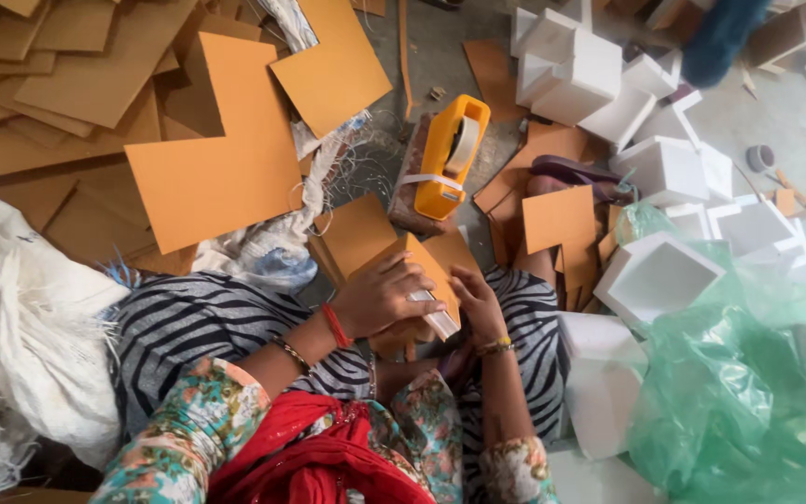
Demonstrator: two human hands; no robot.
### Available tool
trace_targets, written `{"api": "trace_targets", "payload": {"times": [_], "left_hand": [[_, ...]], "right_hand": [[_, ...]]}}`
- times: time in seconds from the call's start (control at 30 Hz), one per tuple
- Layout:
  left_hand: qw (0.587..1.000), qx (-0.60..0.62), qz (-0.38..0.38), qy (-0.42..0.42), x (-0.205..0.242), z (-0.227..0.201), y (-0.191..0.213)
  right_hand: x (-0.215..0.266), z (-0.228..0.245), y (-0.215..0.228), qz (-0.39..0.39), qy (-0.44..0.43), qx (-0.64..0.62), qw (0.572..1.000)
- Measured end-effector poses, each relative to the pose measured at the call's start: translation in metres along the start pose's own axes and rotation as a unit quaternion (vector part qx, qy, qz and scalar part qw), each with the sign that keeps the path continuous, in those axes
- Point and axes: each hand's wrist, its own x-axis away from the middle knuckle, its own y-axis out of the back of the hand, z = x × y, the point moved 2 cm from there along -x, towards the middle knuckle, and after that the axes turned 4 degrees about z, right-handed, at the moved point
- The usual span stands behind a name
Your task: The person sits on the floor and assembles small cardboard boxes by inserting white foam inserts into the brown cardboard shells. They use a handheld tape dispenser to seal the boxes and place the finished units into a pile.
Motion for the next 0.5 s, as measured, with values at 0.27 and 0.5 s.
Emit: {"api": "trace_targets", "payload": {"times": [0.27,0.5], "left_hand": [[0.934,0.187,-0.147,0.267,-0.009,-0.01,0.015],[0.902,0.312,-0.018,0.298,0.026,0.021,-0.018]], "right_hand": [[0.067,0.041,-0.017,0.042,0.098,-0.273,0.956],[0.068,0.03,-0.028,0.067,0.053,-0.079,0.993]]}}
